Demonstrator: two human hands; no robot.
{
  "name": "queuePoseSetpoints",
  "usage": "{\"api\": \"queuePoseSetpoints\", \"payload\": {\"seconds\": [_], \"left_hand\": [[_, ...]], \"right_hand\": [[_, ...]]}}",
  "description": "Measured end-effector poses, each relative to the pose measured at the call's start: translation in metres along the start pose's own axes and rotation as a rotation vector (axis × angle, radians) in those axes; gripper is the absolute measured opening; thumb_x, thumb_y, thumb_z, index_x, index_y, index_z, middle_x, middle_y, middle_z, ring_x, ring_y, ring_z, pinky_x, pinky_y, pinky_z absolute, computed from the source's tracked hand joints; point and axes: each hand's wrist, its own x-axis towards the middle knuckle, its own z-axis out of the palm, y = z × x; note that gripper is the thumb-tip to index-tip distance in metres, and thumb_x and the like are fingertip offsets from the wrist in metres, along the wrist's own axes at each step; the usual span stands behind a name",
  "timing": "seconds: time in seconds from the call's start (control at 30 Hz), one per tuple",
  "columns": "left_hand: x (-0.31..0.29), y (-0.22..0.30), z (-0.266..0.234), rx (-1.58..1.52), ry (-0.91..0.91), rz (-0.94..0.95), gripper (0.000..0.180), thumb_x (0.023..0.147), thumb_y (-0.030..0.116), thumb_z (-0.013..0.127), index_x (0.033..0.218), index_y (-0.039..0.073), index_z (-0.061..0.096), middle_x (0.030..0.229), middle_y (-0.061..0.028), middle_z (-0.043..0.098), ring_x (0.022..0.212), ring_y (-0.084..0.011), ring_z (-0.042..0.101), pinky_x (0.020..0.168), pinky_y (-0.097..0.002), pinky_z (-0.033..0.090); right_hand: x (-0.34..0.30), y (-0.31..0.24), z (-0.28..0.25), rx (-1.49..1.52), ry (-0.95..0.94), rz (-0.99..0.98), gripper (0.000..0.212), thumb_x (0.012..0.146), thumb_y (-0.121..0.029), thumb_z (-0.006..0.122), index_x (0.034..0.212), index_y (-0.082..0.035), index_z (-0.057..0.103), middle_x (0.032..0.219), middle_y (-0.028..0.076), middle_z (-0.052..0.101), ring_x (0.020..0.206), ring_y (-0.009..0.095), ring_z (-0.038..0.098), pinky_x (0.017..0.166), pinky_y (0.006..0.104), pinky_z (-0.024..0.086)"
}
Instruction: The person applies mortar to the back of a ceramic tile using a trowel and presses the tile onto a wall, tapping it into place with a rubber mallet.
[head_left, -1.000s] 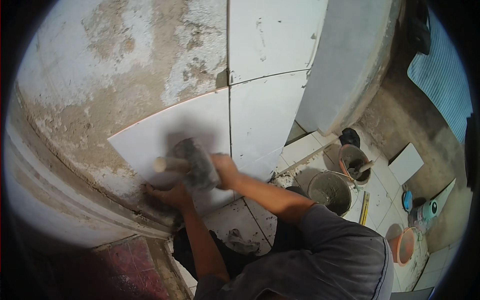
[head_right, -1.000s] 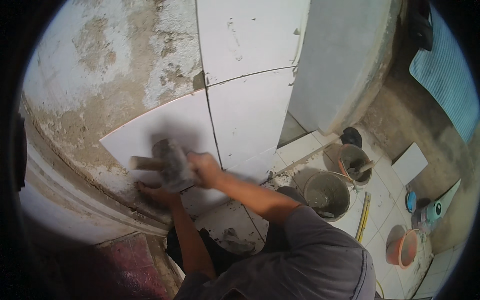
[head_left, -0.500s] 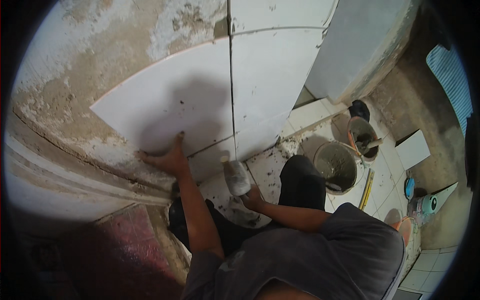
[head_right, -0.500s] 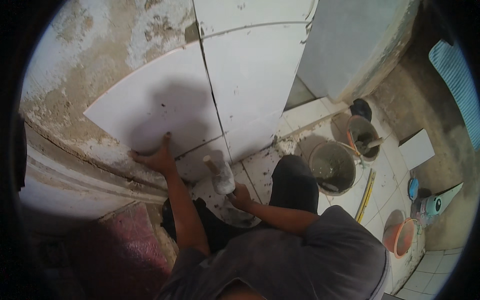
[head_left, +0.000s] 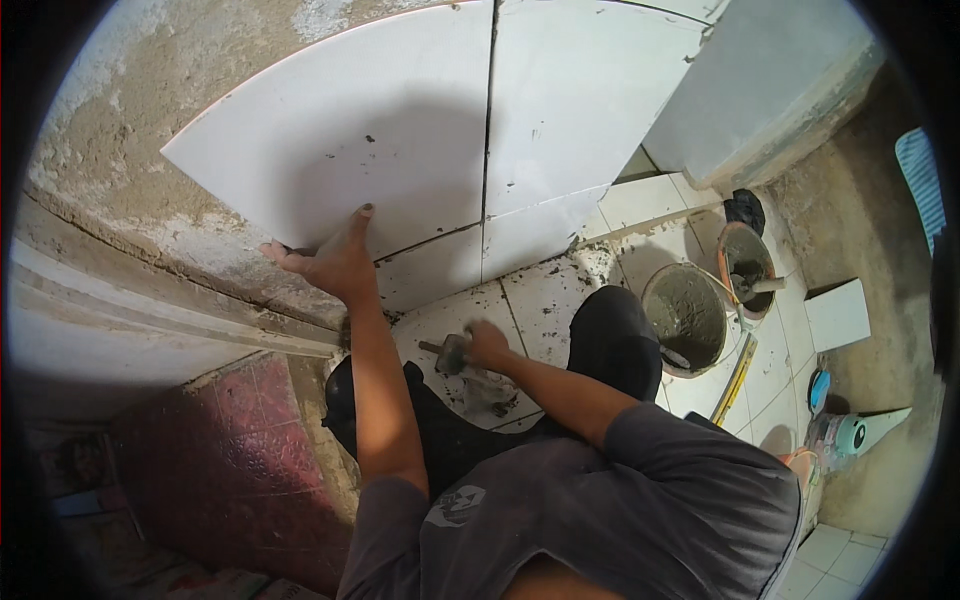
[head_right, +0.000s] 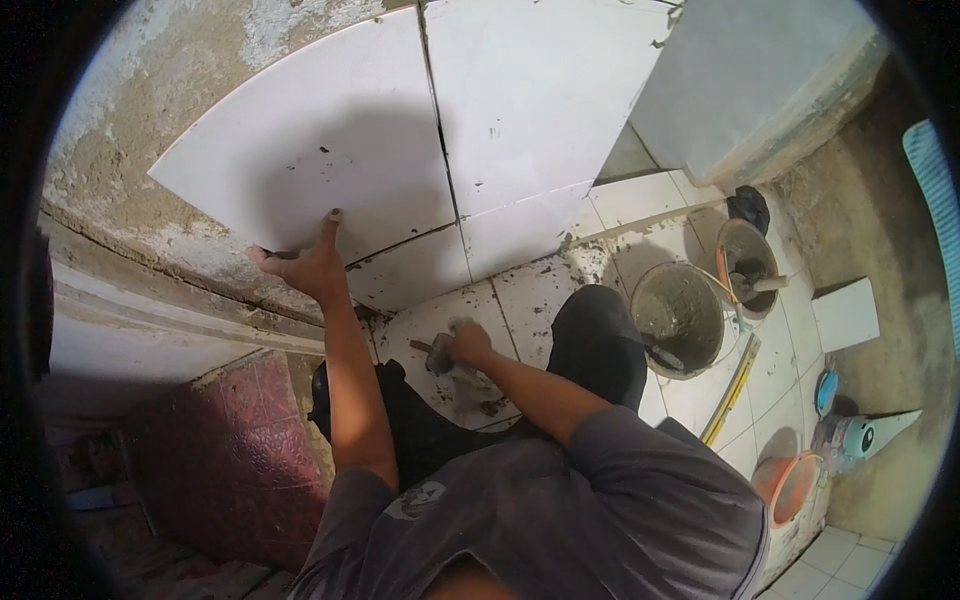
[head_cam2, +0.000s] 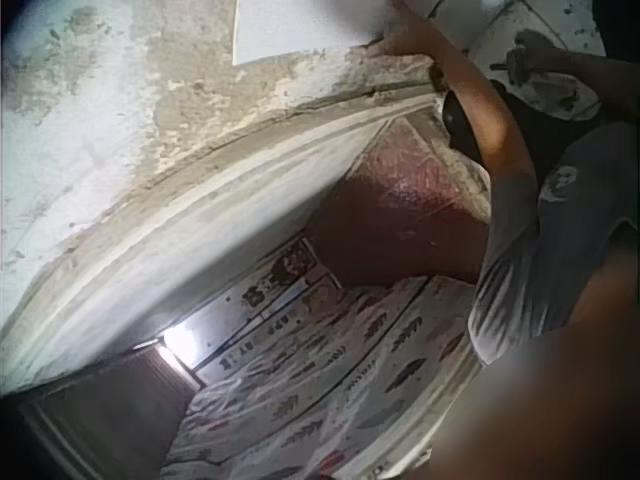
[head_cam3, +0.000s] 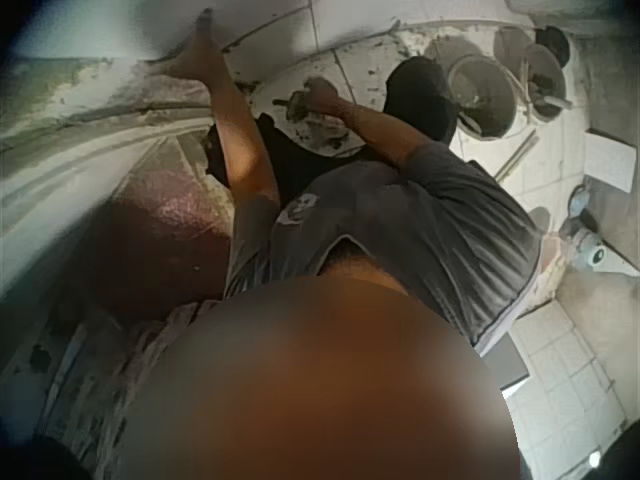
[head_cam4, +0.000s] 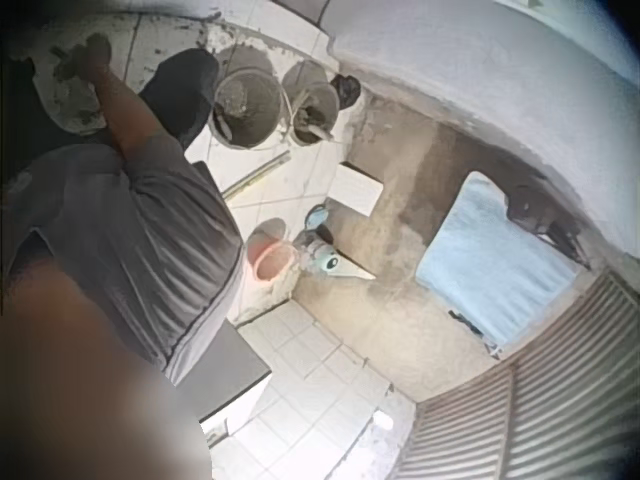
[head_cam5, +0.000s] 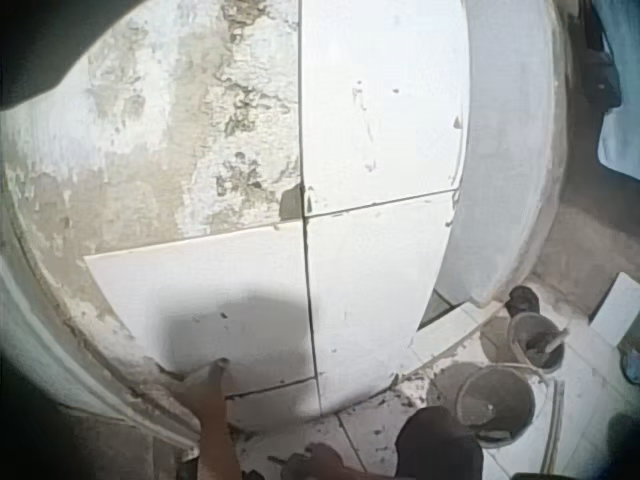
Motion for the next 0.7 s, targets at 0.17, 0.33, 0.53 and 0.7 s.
{"api": "queuePoseSetpoints", "payload": {"seconds": [0.17,0.33,0.53,0.7], "left_hand": [[0.003,-0.005,-0.004,0.255,-0.047,0.175,0.112,0.059,0.014,0.09,0.137,-0.005,0.011,0.133,-0.0216,0.031,0.122,-0.0306,0.039,0.104,-0.0401,0.035],[0.0,-0.007,-0.009,0.526,0.02,0.221,0.104,0.064,0.028,0.088,0.133,-0.011,0.02,0.135,-0.0246,0.028,0.125,-0.0335,0.034,0.107,-0.0434,0.029],[0.023,-0.005,-0.05,0.577,0.035,0.321,0.044,0.083,0.031,0.07,0.104,-0.005,0.057,0.113,-0.0171,0.052,0.099,-0.023,0.051,0.082,-0.0357,0.042],[0.055,-0.013,-0.073,0.546,-0.173,0.336,0.026,0.09,0.025,0.063,0.086,-0.001,0.059,0.066,-0.0002,0.051,0.062,-0.0095,0.045,0.057,-0.0252,0.04]], "right_hand": [[0.028,-0.098,-0.212,0.452,0.683,-0.547,0.021,0.079,-0.024,0.073,0.084,-0.005,0.066,0.079,0.01,0.065,0.066,0.026,0.061,0.061,0.0345,0.05],[0.07,-0.163,-0.349,-0.033,1.453,-1.221,0.029,0.072,-0.03,0.079,0.084,-0.006,0.067,0.081,0.007,0.065,0.071,0.023,0.06,0.063,0.0332,0.048],[0.098,-0.177,-0.379,-0.267,1.352,-1.302,0.046,0.077,-0.036,0.073,0.108,-0.003,0.066,0.126,0.013,0.054,0.127,0.039,0.039,0.106,0.0502,0.032],[0.12,-0.18,-0.414,-0.462,1.445,-1.466,0.046,0.076,-0.037,0.073,0.108,-0.004,0.066,0.121,0.013,0.059,0.126,0.036,0.044,0.109,0.0492,0.03]]}}
